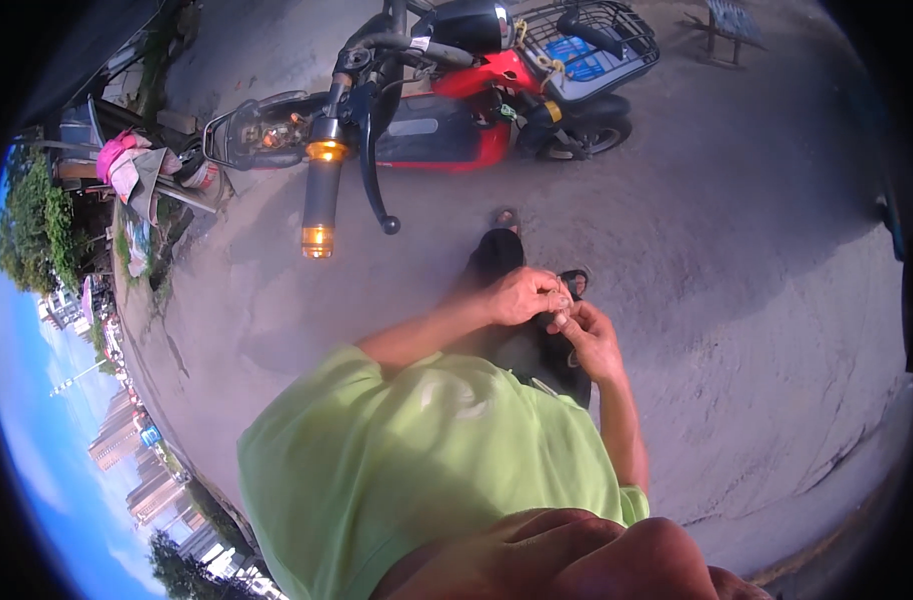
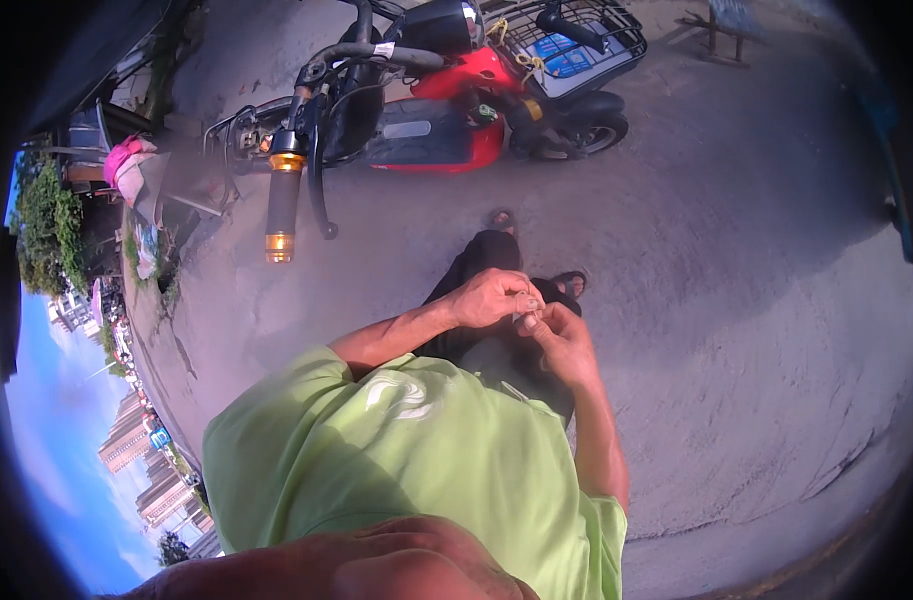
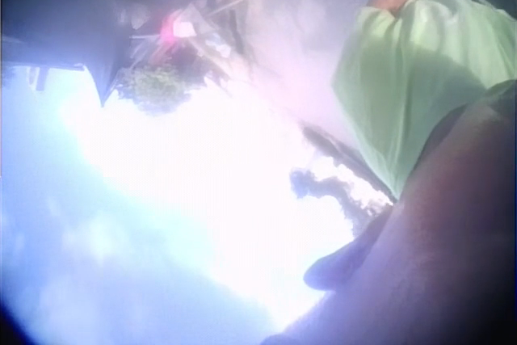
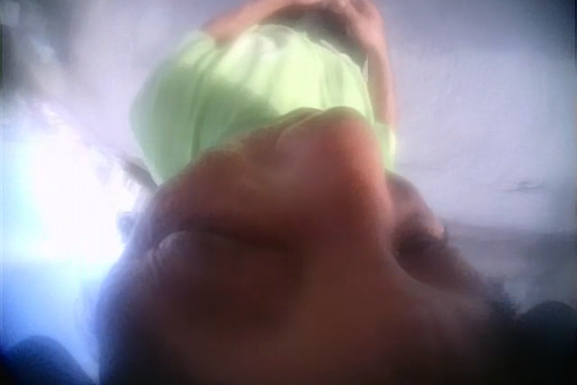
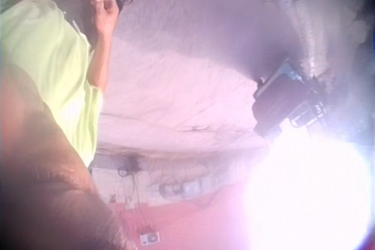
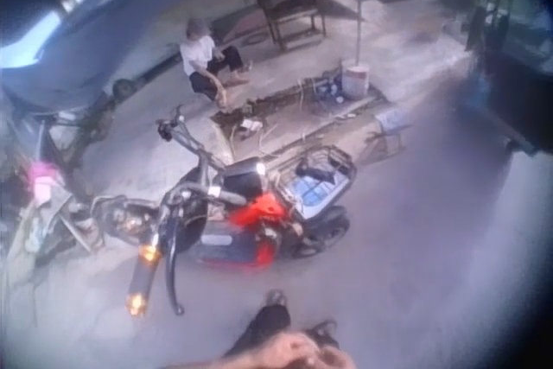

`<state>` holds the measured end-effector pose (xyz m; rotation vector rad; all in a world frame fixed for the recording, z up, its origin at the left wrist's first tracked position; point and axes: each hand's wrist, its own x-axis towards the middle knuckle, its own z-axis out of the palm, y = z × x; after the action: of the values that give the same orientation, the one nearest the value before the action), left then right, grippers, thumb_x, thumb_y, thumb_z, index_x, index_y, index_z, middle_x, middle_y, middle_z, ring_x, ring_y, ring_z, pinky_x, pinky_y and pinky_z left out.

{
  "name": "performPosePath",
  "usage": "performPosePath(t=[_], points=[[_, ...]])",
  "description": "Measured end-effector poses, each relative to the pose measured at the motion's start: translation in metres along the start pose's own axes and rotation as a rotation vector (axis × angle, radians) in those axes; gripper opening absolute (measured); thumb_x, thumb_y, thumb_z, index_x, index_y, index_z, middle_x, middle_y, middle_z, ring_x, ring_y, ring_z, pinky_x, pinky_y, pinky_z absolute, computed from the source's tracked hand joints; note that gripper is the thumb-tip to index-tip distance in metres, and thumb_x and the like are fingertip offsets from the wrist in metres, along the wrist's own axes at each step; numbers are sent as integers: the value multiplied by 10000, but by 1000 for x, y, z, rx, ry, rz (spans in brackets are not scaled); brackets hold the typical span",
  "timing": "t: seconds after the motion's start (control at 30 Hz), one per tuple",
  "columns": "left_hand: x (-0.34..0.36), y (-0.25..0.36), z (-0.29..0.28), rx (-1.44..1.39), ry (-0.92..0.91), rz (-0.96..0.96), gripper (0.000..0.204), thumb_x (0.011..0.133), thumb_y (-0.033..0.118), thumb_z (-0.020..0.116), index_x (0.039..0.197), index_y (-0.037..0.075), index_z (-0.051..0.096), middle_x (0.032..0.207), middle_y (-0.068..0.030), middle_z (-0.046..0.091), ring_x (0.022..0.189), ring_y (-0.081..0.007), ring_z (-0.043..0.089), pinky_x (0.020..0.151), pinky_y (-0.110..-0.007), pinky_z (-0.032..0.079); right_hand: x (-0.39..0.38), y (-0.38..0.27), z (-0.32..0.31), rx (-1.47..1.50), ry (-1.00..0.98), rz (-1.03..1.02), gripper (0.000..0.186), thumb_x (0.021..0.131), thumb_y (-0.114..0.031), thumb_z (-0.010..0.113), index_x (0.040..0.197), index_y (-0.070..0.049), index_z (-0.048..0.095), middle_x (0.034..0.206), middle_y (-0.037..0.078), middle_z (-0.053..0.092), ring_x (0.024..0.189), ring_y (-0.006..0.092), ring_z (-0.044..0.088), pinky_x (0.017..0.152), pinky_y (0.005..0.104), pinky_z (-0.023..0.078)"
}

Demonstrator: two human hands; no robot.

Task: The person uses a hex key to tighten or loosen components on the handlebars of a red electric scooter and then uses pliers to manipulate wires near the front basket.

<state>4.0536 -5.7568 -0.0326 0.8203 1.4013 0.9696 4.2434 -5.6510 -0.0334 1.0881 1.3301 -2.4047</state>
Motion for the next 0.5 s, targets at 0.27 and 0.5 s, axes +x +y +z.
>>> performPosePath(t=[0.27, 0.5], points=[[84, 1, 20, 6, -30, 141, 332, 1031, 240, 604, 1248, 2, 683, 1139, -106, 637, 1017, -203, 651, 950, -339, 504, 34, -37, -103, 128, -269, 93, 204, 1029, -183, 592, 1039, 1, 680, 790, 48, 667, 748, 128, 603, 747, 247, 472], [183, 41, 8, -267, 21, -52, 289, 1017, 154, 611, 1231, -31, 672, 1051, -74, 660, 919, -145, 645, 873, -309, 523, 78, -114, -172, 98, -215, 56, 187, 1023, -169, 597, 1058, -3, 675, 774, 33, 670, 760, 112, 607, 776, 243, 467]])
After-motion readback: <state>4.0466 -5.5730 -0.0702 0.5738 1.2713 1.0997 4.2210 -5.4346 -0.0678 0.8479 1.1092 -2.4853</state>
